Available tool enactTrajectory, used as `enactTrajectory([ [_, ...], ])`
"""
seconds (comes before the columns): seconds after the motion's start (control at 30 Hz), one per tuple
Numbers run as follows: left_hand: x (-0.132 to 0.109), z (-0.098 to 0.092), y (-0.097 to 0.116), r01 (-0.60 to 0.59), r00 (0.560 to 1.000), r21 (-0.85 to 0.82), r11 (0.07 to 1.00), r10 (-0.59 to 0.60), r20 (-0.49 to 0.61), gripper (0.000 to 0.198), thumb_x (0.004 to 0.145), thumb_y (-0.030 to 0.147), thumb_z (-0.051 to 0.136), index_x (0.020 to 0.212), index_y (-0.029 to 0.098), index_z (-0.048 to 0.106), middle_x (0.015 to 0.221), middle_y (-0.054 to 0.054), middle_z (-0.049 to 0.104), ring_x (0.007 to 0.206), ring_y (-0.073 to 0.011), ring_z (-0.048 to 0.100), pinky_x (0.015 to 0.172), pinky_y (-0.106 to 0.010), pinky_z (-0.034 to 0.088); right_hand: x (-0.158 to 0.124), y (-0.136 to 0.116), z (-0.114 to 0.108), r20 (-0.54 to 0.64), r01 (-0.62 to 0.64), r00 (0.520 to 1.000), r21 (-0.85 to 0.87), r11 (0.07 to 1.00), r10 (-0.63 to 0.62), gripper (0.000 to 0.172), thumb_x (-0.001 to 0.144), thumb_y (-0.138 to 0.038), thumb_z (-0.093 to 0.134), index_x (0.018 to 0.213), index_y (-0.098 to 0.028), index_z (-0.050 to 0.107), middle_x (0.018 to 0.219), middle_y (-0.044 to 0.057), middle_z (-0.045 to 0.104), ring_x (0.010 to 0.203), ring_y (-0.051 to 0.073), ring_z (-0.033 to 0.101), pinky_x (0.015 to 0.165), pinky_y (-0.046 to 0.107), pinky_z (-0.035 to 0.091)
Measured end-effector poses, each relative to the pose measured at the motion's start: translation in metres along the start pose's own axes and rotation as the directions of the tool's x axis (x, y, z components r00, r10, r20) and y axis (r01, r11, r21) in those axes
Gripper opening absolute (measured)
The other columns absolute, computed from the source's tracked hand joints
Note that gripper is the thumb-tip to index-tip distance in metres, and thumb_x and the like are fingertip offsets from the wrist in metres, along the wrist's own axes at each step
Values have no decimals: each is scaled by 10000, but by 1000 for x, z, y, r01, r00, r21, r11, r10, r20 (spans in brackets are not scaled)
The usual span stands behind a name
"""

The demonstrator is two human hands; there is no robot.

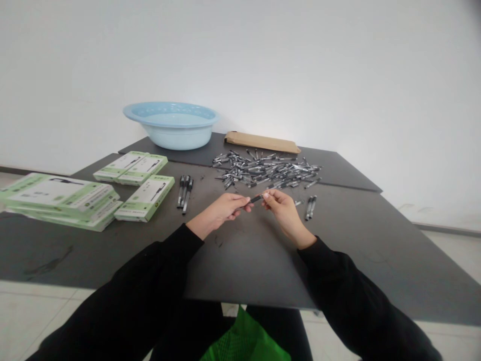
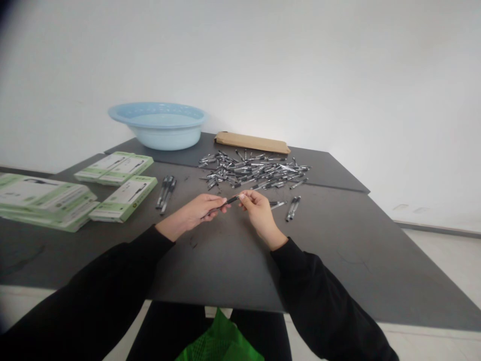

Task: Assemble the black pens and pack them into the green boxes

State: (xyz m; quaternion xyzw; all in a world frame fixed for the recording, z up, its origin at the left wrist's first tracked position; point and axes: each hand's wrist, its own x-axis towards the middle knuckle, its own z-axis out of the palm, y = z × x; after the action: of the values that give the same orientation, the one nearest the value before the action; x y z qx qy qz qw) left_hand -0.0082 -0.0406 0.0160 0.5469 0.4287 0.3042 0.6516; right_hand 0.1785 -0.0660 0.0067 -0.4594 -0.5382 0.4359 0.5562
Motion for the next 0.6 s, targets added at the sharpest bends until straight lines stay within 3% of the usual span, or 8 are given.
enactTrajectory([
  [0.17, -4, 0, 5, -25, 1000, 13, 1000, 25, -14, 299, 724, 402, 749, 824, 131, 670, 800, -28, 637, 522, -43, 420, 436, -168, 286, 0, 1, 0, -10, -6, 1000, -6, 1000, 6, 338, 750, -495, 706, 822, -166, 675, 720, 19, 626, 625, 124, 522, 607, 262, 417],
  [0.23, -5, -2, 6, 66, 994, -37, 997, -63, 88, 380, 773, 494, 689, 873, 128, 680, 784, -31, 618, 498, -43, 390, 410, -169, 255, 0, 0, 0, -3, -1, 1000, 2, 1000, 2, 346, 749, -505, 705, 820, -168, 675, 736, 25, 637, 629, 125, 524, 609, 264, 421],
  [0.3, -6, -4, 7, 173, 962, -98, 980, -147, 229, 452, 817, 555, 611, 915, 121, 689, 713, -16, 572, 455, -37, 316, 388, -174, 192, -1, -1, 1, 7, 6, 1000, -1, 1000, -6, 350, 755, -514, 699, 823, -171, 678, 767, 34, 652, 636, 127, 526, 614, 267, 424],
  [0.37, -6, -6, 7, 201, 940, -123, 972, -156, 304, 428, 826, 523, 612, 908, 112, 695, 635, 16, 500, 430, -29, 243, 388, -180, 142, -1, -3, 1, 15, 13, 1000, -10, 1000, -13, 344, 765, -514, 691, 825, -175, 682, 781, 38, 657, 644, 129, 527, 621, 271, 425],
  [0.47, -5, -6, 5, 101, 968, -95, 990, -76, 240, 329, 783, 432, 692, 832, 106, 700, 596, 31, 458, 433, -24, 247, 402, -188, 127, -1, -3, 0, 18, 27, 999, -12, 1000, -27, 322, 772, -494, 693, 828, -178, 687, 745, 27, 643, 645, 132, 527, 623, 271, 421],
  [0.6, -5, -3, 5, 7, 992, -24, 1000, -4, 123, 314, 725, 413, 735, 820, 113, 720, 673, -22, 576, 488, -41, 324, 421, -191, 162, -1, -3, -1, 5, 40, 999, 16, 999, -40, 291, 766, -458, 706, 846, -179, 693, 766, 29, 664, 649, 131, 538, 623, 271, 420],
])
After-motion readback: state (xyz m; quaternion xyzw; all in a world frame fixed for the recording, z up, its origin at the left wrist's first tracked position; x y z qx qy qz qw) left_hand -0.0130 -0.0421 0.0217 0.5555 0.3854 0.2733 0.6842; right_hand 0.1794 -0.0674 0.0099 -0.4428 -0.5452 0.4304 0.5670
